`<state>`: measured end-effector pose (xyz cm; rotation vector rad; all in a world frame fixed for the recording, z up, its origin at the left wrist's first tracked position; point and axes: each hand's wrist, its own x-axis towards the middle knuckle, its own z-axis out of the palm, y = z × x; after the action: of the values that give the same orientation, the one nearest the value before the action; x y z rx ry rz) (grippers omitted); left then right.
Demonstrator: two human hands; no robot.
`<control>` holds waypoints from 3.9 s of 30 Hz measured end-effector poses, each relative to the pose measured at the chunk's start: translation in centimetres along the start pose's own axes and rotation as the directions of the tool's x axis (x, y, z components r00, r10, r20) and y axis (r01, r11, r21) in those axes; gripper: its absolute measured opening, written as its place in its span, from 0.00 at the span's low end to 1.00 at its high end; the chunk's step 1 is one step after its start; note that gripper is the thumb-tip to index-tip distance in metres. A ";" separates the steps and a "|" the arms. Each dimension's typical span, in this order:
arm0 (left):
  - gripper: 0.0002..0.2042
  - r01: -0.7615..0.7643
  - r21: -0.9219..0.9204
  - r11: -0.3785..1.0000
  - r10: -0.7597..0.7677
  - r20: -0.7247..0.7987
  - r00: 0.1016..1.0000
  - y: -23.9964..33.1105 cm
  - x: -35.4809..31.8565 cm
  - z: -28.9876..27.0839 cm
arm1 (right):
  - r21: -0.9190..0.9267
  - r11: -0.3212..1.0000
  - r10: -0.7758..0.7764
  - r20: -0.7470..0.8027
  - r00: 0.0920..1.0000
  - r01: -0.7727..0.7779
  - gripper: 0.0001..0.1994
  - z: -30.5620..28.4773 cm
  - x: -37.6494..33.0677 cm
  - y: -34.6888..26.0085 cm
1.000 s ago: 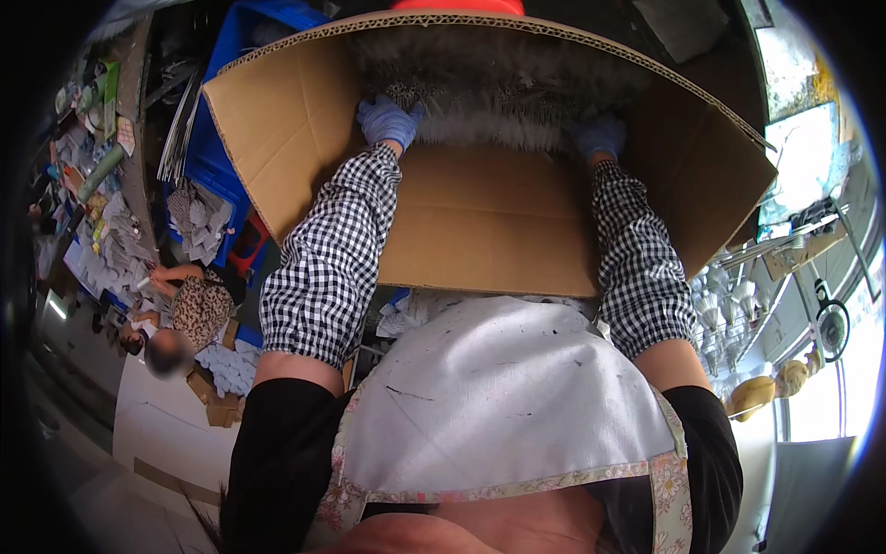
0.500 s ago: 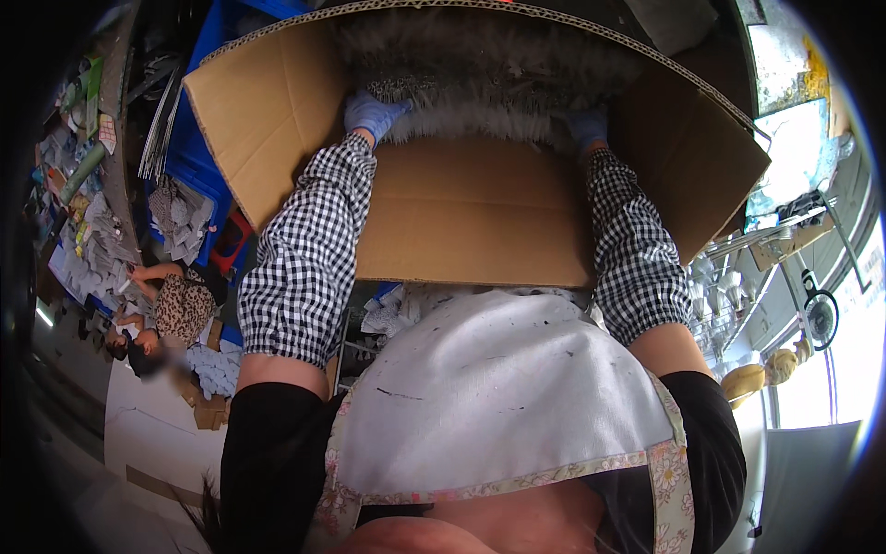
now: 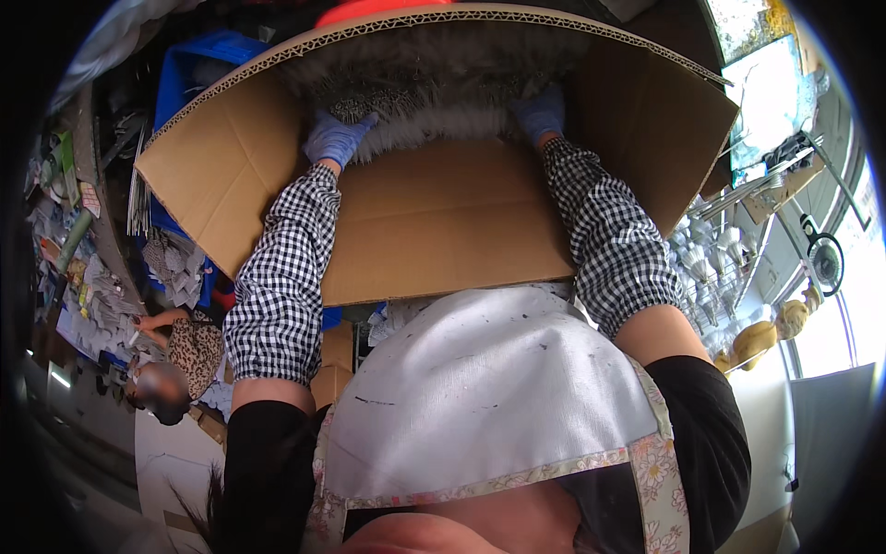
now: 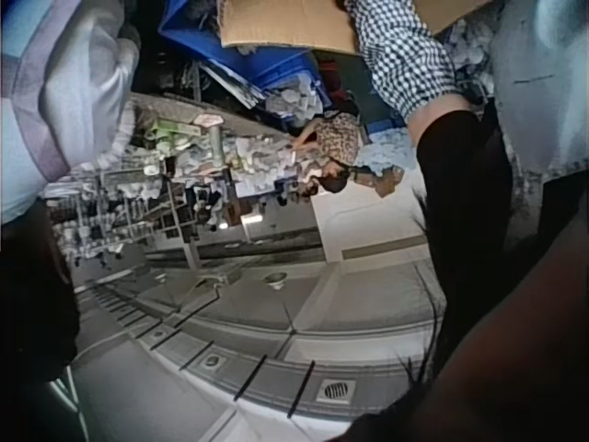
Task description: The recorder takes fiber duster heads from a box, dips them into a white coating material, and assembles them onto wire frames.
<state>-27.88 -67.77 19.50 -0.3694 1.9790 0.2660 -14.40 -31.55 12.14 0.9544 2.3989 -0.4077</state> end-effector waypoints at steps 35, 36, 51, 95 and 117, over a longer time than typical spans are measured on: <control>0.44 -0.415 0.083 0.906 0.409 0.079 0.909 -1.6 3.0 1.4 | 0.015 0.996 -0.084 0.485 0.871 0.087 0.50 -5.5 -1.6 -1.1; 0.44 -0.452 0.005 0.892 0.449 0.108 0.887 -1.6 3.2 1.2 | -0.019 0.994 -0.080 0.534 0.842 0.107 0.50 -6.0 -1.7 -1.5; 0.40 -0.617 0.081 0.783 0.590 0.218 0.778 1.0 0.8 0.3 | -0.246 0.882 -0.185 0.605 0.774 0.403 0.58 -3.7 -1.4 -3.5; 0.36 -0.583 0.400 0.707 0.465 0.358 0.810 7.5 1.4 0.5 | -0.111 0.905 -0.210 0.722 0.659 0.410 0.45 -4.2 -0.1 -13.1; 0.27 -0.682 0.491 0.542 0.703 0.179 0.688 9.5 -2.8 2.0 | -0.142 0.846 -0.399 0.471 0.787 0.513 0.27 -7.0 -2.9 -9.5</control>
<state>-28.63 -57.88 21.39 0.8213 2.0532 0.1940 -21.79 -36.68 20.29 0.1160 2.1751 -0.4060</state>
